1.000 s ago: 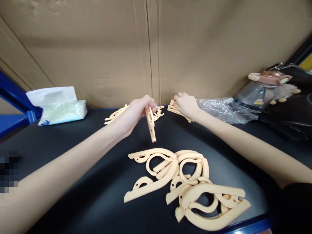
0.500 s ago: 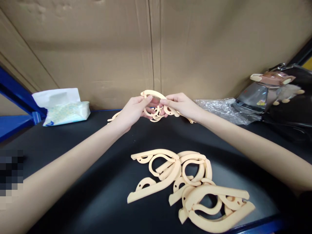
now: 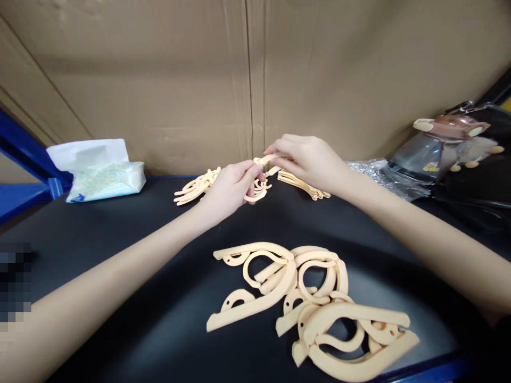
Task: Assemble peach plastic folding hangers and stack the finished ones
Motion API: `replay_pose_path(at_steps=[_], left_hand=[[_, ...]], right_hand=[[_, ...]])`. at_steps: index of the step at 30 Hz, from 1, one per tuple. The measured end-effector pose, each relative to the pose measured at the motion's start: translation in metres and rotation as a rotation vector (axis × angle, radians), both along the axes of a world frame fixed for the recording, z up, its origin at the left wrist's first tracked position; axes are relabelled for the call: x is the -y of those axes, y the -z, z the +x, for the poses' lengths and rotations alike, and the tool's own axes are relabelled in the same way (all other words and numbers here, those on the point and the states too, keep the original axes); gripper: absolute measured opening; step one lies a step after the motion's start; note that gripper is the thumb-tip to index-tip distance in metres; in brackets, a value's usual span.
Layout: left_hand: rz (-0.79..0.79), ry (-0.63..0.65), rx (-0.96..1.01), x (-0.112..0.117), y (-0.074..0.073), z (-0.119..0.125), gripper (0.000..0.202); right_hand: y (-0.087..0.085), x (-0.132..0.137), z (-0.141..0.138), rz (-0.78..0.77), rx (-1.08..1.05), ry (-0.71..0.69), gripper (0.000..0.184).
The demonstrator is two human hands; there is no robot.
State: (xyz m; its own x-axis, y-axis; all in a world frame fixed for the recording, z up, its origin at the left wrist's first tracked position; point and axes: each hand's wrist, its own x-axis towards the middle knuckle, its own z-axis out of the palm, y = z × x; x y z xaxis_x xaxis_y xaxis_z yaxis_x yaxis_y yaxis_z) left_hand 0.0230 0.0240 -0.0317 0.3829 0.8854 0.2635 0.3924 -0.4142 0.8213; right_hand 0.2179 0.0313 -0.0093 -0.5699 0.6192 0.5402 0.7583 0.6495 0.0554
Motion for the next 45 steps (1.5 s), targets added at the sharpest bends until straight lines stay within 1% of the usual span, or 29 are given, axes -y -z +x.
replay_pose_path(at_steps=[2, 4, 7, 10, 12, 14, 16, 18, 20, 22, 24, 26, 28, 31, 33, 34, 35, 36, 37, 38, 39, 40, 41, 42, 43, 45], left_hand=[[-0.002, 0.000, -0.032, 0.001, -0.002, 0.001, 0.028], [-0.001, 0.004, -0.072, 0.000, -0.003, 0.002, 0.030], [0.052, -0.014, -0.139, 0.000, -0.004, 0.003, 0.031], [0.181, -0.090, -0.213, 0.007, -0.004, 0.006, 0.029], [0.256, -0.134, -0.261, 0.012, -0.004, 0.007, 0.026], [0.285, -0.142, -0.296, 0.012, -0.006, 0.005, 0.026], [0.267, -0.124, -0.310, 0.002, -0.008, 0.002, 0.031], [0.223, -0.118, -0.309, -0.018, -0.007, -0.001, 0.038], [0.185, -0.156, -0.314, -0.041, -0.004, -0.001, 0.044], [0.150, -0.193, -0.340, -0.060, 0.003, 0.002, 0.044], [0.117, -0.215, -0.371, -0.070, 0.011, 0.008, 0.043], [0.098, -0.239, -0.383, -0.073, 0.018, 0.013, 0.042], [0.103, -0.287, -0.356, -0.070, 0.022, 0.016, 0.040], [0.144, -0.369, -0.231, -0.059, 0.021, 0.015, 0.036], [0.127, -0.359, -0.130, -0.048, 0.016, 0.013, 0.043], [0.097, -0.324, -0.095, -0.041, 0.014, 0.012, 0.049], [0.030, -0.256, -0.055, -0.034, 0.011, 0.011, 0.058], [-0.068, -0.160, -0.003, -0.025, 0.009, 0.010, 0.070], [-0.196, -0.035, 0.066, -0.017, 0.007, 0.009, 0.079], [-0.371, 0.113, 0.186, -0.009, 0.006, 0.007, 0.081], [-0.507, 0.222, 0.299, -0.002, 0.006, 0.005, 0.077], [-0.589, 0.273, 0.385, 0.005, 0.007, 0.002, 0.066], [-0.626, 0.276, 0.448, 0.011, 0.009, -0.002, 0.052], [-0.616, 0.236, 0.476, 0.015, 0.010, -0.005, 0.040], [-0.591, 0.183, 0.489, 0.018, 0.012, -0.008, 0.033], [-0.569, 0.107, 0.510, 0.021, 0.016, -0.012, 0.029]], right_hand=[[0.000, 0.004, -0.002, 0.117, 0.212, 0.001, 0.023], [0.001, 0.008, -0.004, 0.161, 0.362, 0.004, 0.025], [0.002, 0.013, -0.011, 0.133, 0.433, 0.046, 0.027], [0.002, 0.013, -0.015, 0.086, 0.421, 0.136, 0.028], [0.003, 0.007, -0.011, 0.027, 0.363, 0.212, 0.021], [0.003, -0.003, -0.002, -0.016, 0.265, 0.291, 0.016], [0.003, -0.012, 0.007, -0.063, 0.120, 0.318, 0.022], [0.002, -0.016, 0.012, -0.155, -0.051, 0.254, 0.026], [-0.001, -0.016, 0.012, -0.233, -0.194, 0.159, 0.025], [-0.005, -0.012, 0.009, -0.253, -0.272, 0.101, 0.025], [-0.010, -0.006, 0.004, -0.239, -0.309, 0.073, 0.025], [-0.015, 0.001, 0.002, -0.215, -0.338, 0.055, 0.024], [-0.021, 0.007, 0.001, -0.166, -0.361, 0.046, 0.024], [-0.028, 0.015, 0.003, -0.069, -0.336, 0.046, 0.026], [-0.031, 0.020, 0.003, -0.008, -0.293, 0.035, 0.027], [-0.031, 0.022, 0.003, 0.014, -0.280, 0.018, 0.027], [-0.031, 0.025, 0.002, 0.031, -0.278, -0.008, 0.026], [-0.031, 0.026, 0.001, 0.043, -0.283, -0.043, 0.025], [-0.030, 0.028, -0.001, 0.046, -0.285, -0.082, 0.023], [-0.029, 0.029, -0.002, 0.049, -0.282, -0.117, 0.022], [-0.028, 0.030, -0.003, 0.053, -0.273, -0.144, 0.021], [-0.026, 0.030, -0.004, 0.060, -0.265, -0.160, 0.019], [-0.024, 0.029, -0.005, 0.067, -0.268, -0.165, 0.018], [-0.022, 0.028, -0.006, 0.077, -0.291, -0.161, 0.016], [-0.019, 0.026, -0.007, 0.088, -0.338, -0.154, 0.014], [-0.015, 0.022, -0.009, 0.100, -0.475, -0.149, 0.010]])
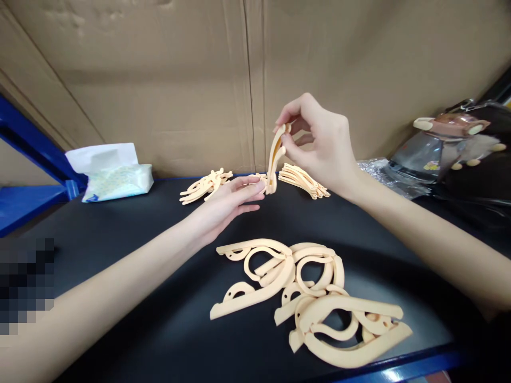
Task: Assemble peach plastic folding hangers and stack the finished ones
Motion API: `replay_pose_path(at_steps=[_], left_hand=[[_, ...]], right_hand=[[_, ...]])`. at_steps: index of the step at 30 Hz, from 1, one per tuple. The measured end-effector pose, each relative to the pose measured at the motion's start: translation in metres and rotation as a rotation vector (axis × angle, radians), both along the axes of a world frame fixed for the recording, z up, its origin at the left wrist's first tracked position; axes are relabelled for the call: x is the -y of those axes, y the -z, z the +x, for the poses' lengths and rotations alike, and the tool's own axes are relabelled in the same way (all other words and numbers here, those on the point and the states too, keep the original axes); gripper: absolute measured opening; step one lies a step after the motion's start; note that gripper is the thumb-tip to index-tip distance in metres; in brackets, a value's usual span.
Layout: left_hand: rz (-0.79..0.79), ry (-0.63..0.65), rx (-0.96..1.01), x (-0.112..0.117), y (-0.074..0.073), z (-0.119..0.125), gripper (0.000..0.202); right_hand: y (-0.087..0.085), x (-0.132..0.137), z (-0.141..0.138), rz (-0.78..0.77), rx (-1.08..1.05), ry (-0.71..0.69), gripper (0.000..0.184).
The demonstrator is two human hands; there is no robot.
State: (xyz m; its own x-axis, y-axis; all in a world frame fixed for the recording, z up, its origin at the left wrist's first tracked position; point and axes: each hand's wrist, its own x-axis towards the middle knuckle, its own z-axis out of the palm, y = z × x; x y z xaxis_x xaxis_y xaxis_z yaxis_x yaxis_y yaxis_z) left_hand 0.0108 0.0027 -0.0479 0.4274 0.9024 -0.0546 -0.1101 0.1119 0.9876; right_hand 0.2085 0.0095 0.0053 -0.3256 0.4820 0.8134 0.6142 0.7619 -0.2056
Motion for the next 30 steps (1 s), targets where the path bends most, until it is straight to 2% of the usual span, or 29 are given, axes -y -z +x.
replay_pose_path(at_steps=[3, 5, 9, 12, 15, 18, 20, 23, 27, 30], left_hand=[[-0.066, 0.008, 0.047, 0.002, 0.002, 0.000, 0.027], [-0.111, 0.025, 0.102, 0.002, 0.000, 0.003, 0.029], [-0.065, -0.104, 0.200, -0.002, -0.008, -0.001, 0.012], [0.002, -0.226, 0.219, -0.010, -0.014, -0.012, 0.015], [0.066, -0.288, 0.189, -0.016, -0.015, -0.022, 0.018], [0.134, -0.281, 0.112, -0.016, -0.013, -0.023, 0.023], [0.171, -0.250, 0.035, -0.013, -0.012, -0.020, 0.026], [0.212, -0.177, -0.094, -0.005, -0.012, -0.013, 0.028], [0.245, -0.089, -0.223, 0.001, -0.010, -0.007, 0.030], [0.267, -0.051, -0.289, 0.002, -0.006, -0.006, 0.030]], right_hand=[[0.005, -0.004, -0.004, 0.000, -0.163, -0.063, 0.010], [0.007, -0.004, -0.005, -0.014, -0.199, -0.129, 0.010], [0.009, -0.004, -0.005, -0.103, -0.170, -0.160, 0.011], [0.014, -0.010, -0.003, -0.117, -0.144, -0.059, 0.013], [0.016, -0.015, -0.001, -0.129, -0.048, 0.134, 0.011], [0.016, -0.015, -0.001, -0.044, 0.200, 0.371, 0.010], [0.018, -0.013, -0.004, 0.032, 0.426, 0.431, 0.013], [0.025, -0.008, -0.013, 0.053, 0.665, 0.351, 0.021], [0.034, 0.003, -0.022, 0.066, 0.750, 0.135, 0.030], [0.031, 0.012, -0.025, 0.073, 0.826, 0.163, 0.032]])
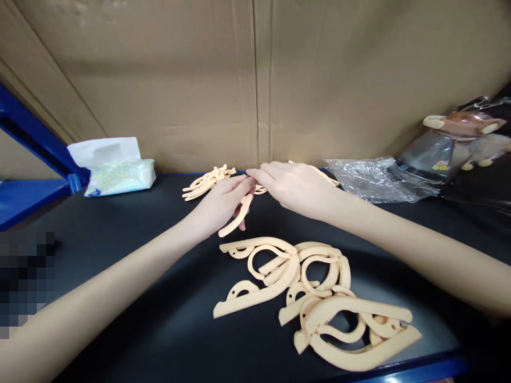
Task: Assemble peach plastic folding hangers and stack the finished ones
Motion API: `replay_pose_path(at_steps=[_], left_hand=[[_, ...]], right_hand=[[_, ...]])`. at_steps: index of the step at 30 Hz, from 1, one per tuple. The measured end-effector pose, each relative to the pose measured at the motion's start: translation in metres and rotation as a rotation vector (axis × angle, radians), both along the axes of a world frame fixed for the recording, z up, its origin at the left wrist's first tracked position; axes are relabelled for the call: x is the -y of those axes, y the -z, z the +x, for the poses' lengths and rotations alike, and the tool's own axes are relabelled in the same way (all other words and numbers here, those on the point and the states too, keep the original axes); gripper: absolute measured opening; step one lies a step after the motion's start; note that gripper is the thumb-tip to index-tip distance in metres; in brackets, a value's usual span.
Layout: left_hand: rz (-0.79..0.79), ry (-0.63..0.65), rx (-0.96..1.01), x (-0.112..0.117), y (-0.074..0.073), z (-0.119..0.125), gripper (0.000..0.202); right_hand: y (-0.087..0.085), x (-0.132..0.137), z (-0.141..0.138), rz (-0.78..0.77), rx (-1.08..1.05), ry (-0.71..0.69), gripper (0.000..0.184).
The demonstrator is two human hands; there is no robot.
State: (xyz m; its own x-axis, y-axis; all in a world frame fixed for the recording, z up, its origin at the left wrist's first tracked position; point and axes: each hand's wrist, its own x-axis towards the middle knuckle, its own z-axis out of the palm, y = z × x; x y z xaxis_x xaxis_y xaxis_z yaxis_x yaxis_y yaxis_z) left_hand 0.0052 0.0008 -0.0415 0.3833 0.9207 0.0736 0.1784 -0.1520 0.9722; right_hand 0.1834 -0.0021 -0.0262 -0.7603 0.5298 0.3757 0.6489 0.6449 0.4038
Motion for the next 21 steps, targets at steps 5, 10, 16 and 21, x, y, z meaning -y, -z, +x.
replay_pose_path(at_steps=[5, 10, 16, 21], left_hand=[[0.077, -0.034, -0.133, 0.005, 0.003, 0.003, 0.027], [0.273, -0.185, -0.315, 0.018, 0.004, 0.008, 0.032], [0.442, -0.276, -0.485, 0.026, 0.001, 0.013, 0.027], [0.478, -0.252, -0.532, -0.007, -0.014, -0.012, 0.027]], right_hand=[[0.000, 0.005, -0.005, -0.091, 0.100, 0.097, 0.032], [0.015, 0.011, -0.020, -0.031, 0.069, 0.196, 0.031], [0.010, -0.002, -0.012, -0.268, -0.166, 0.229, 0.030], [-0.004, -0.050, 0.040, -0.415, -0.282, 0.297, 0.027]])
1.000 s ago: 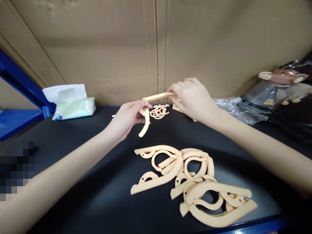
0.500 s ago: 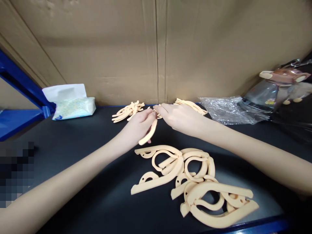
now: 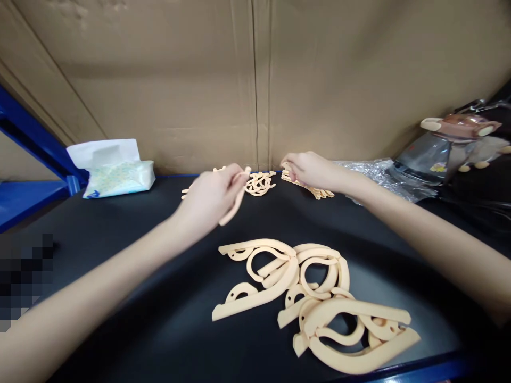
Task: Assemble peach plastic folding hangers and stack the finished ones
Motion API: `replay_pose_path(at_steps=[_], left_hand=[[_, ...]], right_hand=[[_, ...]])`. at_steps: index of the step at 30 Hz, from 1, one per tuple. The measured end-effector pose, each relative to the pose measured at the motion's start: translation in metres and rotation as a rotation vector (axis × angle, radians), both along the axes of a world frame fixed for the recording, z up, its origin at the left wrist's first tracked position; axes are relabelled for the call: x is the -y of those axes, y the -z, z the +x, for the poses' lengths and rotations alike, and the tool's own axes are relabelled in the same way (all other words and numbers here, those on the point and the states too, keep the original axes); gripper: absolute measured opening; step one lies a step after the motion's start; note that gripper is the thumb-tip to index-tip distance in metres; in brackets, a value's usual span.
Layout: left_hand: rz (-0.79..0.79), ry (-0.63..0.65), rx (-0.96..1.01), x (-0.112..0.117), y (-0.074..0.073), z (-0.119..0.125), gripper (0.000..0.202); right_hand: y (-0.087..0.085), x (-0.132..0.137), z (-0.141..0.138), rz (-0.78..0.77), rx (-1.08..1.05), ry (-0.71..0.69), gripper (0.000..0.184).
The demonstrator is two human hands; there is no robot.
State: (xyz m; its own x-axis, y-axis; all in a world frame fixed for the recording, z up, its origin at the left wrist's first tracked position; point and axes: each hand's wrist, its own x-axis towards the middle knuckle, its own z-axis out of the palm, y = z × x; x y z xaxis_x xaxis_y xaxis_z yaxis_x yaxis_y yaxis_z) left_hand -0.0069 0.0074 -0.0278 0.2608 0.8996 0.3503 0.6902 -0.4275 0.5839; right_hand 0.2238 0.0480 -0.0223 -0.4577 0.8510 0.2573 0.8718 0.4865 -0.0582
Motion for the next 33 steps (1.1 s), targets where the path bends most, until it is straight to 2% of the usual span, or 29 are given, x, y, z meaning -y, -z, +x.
replay_pose_path(at_steps=[3, 7, 9, 13, 18, 22, 26, 28, 30, 33], left_hand=[[-0.081, -0.010, 0.039, -0.043, -0.005, -0.028, 0.023], [-0.064, -0.154, 0.113, -0.087, 0.008, -0.053, 0.017], [-0.029, -0.181, 0.098, -0.095, 0.019, -0.056, 0.018], [0.071, -0.205, 0.024, -0.096, 0.033, -0.050, 0.020], [0.151, -0.260, -0.006, -0.087, 0.030, -0.047, 0.021], [0.164, -0.222, 0.003, -0.058, 0.019, -0.043, 0.021], [0.060, -0.054, -0.033, -0.013, 0.010, -0.042, 0.027], [-0.063, 0.131, -0.085, 0.005, 0.008, -0.044, 0.032], [-0.195, 0.293, -0.145, 0.017, 0.007, -0.048, 0.033], [-0.304, 0.381, -0.235, 0.023, 0.008, -0.053, 0.035]], right_hand=[[0.001, -0.024, 0.027, 0.034, -0.079, 0.102, 0.029], [0.017, -0.043, 0.042, 0.122, -0.155, 0.221, 0.032], [0.026, -0.050, 0.045, 0.134, -0.161, 0.231, 0.032], [0.041, -0.062, 0.046, 0.124, -0.150, 0.203, 0.028], [0.045, -0.062, 0.047, 0.158, -0.134, 0.216, 0.028], [0.036, -0.051, 0.053, 0.196, -0.124, 0.250, 0.027], [0.027, -0.024, 0.059, 0.192, -0.122, 0.237, 0.025], [0.024, -0.001, 0.055, 0.183, -0.125, 0.179, 0.024], [0.023, 0.027, 0.044, 0.173, -0.143, 0.025, 0.023], [0.024, 0.069, 0.017, 0.088, -0.133, -0.175, 0.023]])
